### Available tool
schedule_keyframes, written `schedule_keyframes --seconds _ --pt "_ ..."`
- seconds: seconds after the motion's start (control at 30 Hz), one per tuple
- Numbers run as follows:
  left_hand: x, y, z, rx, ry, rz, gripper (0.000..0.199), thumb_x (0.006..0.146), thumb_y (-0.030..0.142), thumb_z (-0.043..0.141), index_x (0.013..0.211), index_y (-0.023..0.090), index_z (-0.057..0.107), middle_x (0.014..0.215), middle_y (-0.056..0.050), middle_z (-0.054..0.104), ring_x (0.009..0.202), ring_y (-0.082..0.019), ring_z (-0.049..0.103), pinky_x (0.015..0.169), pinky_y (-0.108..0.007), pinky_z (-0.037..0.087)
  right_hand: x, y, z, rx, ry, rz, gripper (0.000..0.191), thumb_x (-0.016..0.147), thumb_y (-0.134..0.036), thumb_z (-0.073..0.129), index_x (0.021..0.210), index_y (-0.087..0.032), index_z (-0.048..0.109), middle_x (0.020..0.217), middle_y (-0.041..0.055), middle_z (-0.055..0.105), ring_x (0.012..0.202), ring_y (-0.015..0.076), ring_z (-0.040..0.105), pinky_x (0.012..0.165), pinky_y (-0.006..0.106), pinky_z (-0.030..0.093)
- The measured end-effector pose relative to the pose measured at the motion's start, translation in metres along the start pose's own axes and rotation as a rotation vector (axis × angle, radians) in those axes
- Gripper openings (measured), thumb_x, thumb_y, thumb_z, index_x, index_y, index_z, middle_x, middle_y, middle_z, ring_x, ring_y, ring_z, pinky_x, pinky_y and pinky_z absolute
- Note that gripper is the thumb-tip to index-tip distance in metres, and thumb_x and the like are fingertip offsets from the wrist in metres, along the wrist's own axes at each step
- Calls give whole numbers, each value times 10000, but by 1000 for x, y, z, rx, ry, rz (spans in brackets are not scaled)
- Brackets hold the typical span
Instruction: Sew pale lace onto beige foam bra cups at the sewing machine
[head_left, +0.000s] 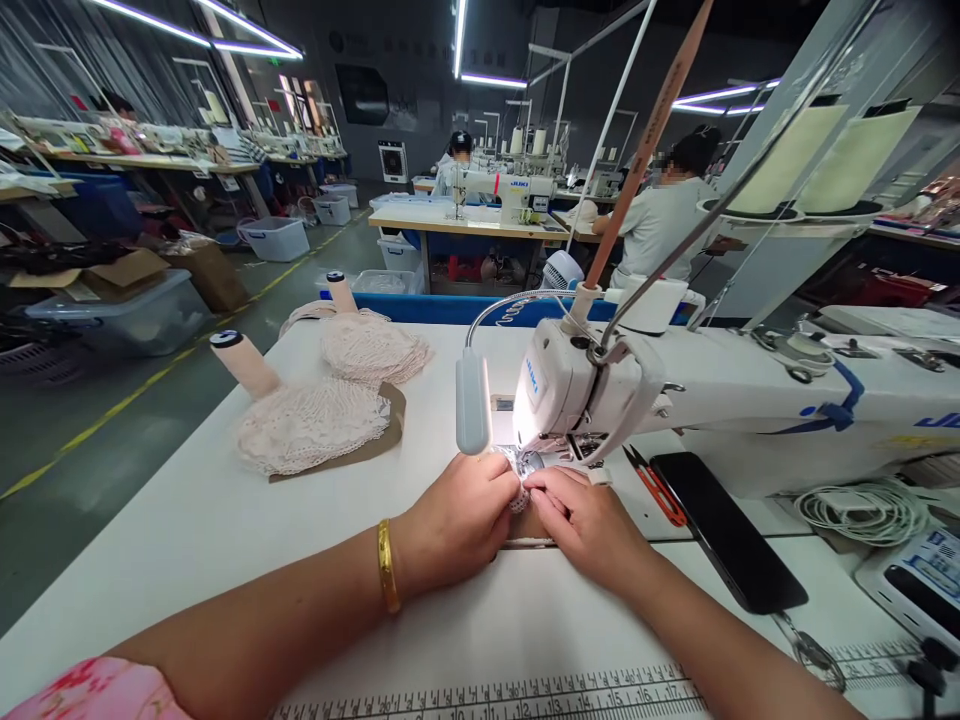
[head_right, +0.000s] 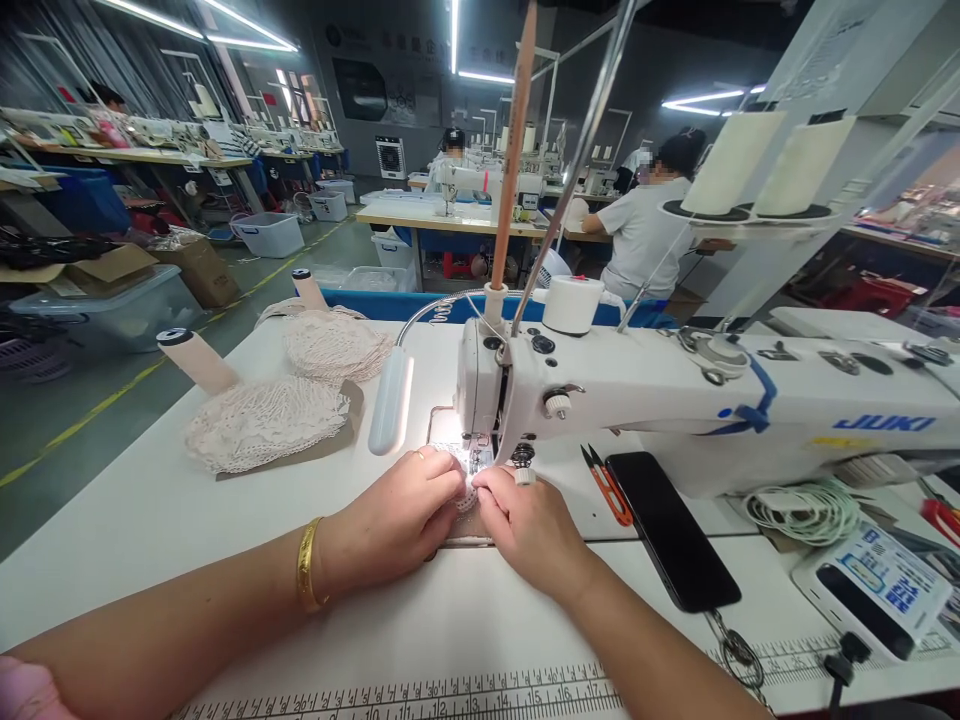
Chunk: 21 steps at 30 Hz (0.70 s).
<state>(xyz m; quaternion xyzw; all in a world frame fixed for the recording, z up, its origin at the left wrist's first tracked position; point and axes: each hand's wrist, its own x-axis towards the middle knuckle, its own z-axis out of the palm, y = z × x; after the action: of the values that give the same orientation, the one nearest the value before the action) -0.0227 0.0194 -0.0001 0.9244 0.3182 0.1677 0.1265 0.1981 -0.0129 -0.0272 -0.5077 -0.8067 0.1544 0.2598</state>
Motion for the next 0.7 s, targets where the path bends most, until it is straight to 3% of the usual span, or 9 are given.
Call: schedule_keyframes --seconds 0.13,0.27,0.37,0.47,0.57,0.7 --pt "2 -8 5 -86 38 -18 251 1041 183 398 806 216 480 840 -37 594 738 -190 504 691 -341 417 1 -4 -2 -32 -29 17 249 993 -253 513 1163 -218 692 688 -17 637 692 201 648 646 301 457" --pt "9 -11 1 -241 46 -181 272 1089 310 386 863 223 510 841 -28 617 755 -195 550 701 -331 451 4 -2 5 -24 38 81 284 1057 -310 435 1029 -249 711 745 4 696 731 208 675 642 294 446" --pt "12 -12 -1 -290 23 -184 170 981 380 613 940 224 560 910 -30 652 827 -215 594 723 -328 478 5 1 8 61 80 154 320 1073 -381 425 1014 -258 715 839 18 754 760 214 698 676 298 480" --pt "12 -16 1 -248 42 -124 13 916 206 584 921 216 591 933 -42 650 882 -223 608 787 -336 497 6 2 8 112 76 195 349 1082 -425 430 1011 -268 734 896 18 775 820 216 716 716 298 506" --pt "13 -21 4 -293 42 -188 202 984 166 451 832 214 574 881 -34 638 867 -207 611 821 -337 510 6 0 5 102 73 215 365 1085 -438 432 979 -275 741 870 9 766 803 207 713 691 284 506" --pt "16 -23 2 -350 22 -223 264 1050 265 450 841 208 600 915 -39 645 908 -214 611 875 -361 519 8 -4 1 91 87 209 383 1081 -434 430 939 -266 743 830 18 748 750 206 692 637 278 502"
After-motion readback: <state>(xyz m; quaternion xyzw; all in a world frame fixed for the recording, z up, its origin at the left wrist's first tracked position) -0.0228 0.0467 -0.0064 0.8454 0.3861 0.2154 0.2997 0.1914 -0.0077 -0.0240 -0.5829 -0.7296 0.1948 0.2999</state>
